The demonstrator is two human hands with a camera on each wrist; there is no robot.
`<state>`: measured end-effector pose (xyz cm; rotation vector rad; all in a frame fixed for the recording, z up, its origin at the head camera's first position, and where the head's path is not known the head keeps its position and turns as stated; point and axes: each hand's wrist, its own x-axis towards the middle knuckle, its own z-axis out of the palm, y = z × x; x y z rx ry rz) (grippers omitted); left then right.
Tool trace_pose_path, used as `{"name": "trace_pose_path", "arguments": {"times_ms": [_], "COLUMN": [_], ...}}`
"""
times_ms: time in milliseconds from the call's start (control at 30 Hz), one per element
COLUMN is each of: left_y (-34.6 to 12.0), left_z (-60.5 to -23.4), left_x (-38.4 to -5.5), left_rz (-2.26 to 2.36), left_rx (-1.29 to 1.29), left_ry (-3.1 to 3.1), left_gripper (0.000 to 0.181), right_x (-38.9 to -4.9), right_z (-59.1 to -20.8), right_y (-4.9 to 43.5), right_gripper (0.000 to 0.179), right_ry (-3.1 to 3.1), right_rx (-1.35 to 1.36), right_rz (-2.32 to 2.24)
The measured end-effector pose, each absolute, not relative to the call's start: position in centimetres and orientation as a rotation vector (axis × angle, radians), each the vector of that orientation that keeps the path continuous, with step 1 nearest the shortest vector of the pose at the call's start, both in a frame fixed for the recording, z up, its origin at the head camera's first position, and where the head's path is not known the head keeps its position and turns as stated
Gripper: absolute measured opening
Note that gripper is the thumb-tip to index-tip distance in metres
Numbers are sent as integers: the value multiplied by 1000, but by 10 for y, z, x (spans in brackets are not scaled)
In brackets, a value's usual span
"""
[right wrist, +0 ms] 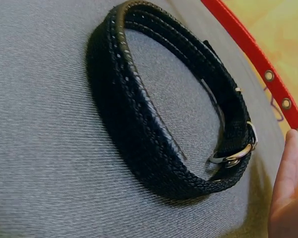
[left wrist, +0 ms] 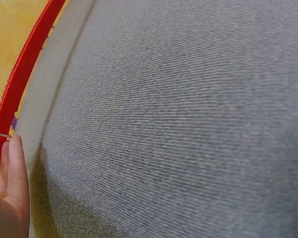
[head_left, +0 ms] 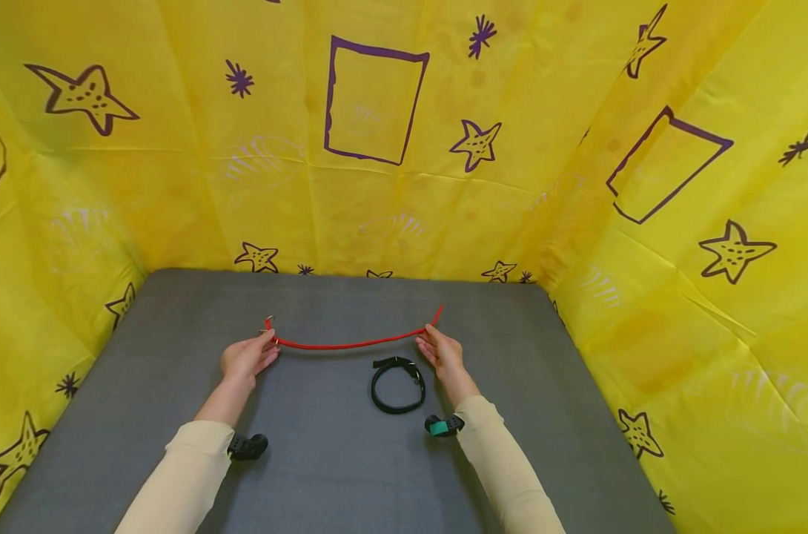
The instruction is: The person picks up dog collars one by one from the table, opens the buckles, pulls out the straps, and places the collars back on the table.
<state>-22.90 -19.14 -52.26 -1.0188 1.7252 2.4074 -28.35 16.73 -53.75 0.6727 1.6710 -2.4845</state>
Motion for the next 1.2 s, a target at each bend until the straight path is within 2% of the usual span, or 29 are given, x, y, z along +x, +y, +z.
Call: {"name": "trace_pose_path", "arguments": {"times_ms": [600,1200], "left_y": [-191,-192], "left_z": [-527,-539], "left_x": [-245,-250], "left_rz": [2361,2321], "left_rx": [-1098,-1105], "left_ry": [1732,1835], "left_gripper": [42,34], "right_x": [-299,-305], "right_z": [-546,-554], "right_y": [170,164], "right_gripper": [10,9], "right_ry": [1693,1741], "right_rx": [735,732], "right_rz": [-2449,-2445]}}
